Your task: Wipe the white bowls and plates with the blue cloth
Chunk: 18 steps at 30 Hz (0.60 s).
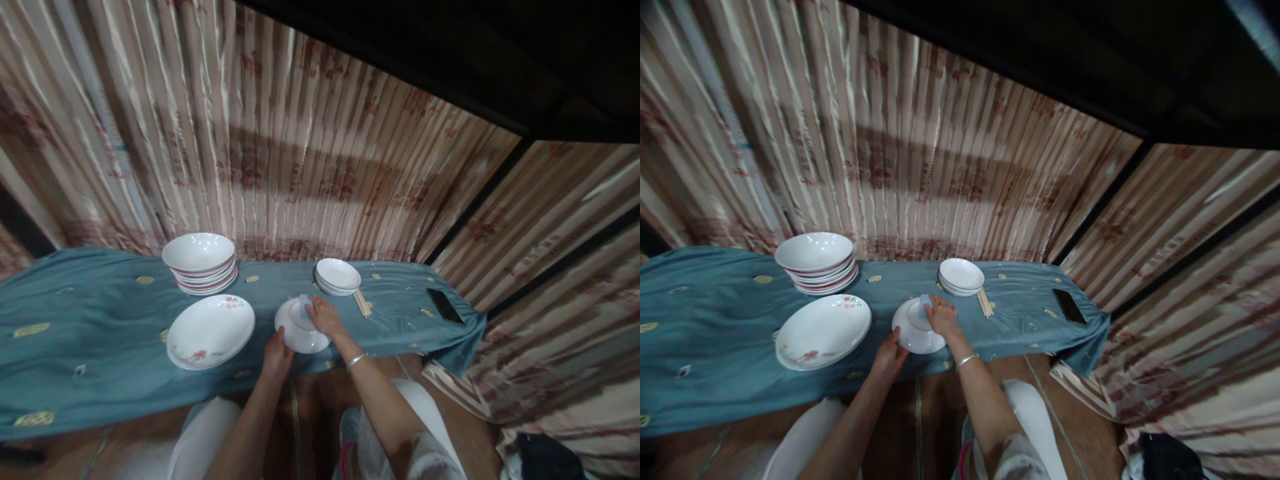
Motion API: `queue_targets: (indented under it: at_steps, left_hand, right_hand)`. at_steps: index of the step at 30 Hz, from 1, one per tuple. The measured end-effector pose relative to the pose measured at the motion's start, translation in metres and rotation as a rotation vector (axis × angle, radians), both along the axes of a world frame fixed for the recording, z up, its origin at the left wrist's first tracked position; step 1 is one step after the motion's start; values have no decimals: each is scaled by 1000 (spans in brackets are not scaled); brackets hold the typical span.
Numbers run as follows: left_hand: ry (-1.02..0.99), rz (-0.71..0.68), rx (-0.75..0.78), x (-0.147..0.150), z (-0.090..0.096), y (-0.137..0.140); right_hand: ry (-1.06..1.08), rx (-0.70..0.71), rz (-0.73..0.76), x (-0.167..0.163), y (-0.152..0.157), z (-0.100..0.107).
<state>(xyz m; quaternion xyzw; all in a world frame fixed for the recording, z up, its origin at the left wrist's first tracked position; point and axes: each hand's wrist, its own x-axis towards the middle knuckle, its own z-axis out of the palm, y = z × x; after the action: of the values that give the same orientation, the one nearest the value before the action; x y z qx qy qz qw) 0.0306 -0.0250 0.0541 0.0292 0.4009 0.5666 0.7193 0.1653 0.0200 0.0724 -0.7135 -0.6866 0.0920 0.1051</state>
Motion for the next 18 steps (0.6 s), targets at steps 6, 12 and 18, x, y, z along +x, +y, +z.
queue_targets:
  at_steps: [6,12,18]
  left_hand:
    - [-6,8,-13,-1,4,-1]
    - [-20,12,-14,-1,3,-1]
    - [-29,14,-10,-1,-3,2]
  right_hand:
    - [88,85,-129,10,-29,-24]
    - [124,201,-244,-6,-63,-47]
    - [115,322,-278,-29,-89,-67]
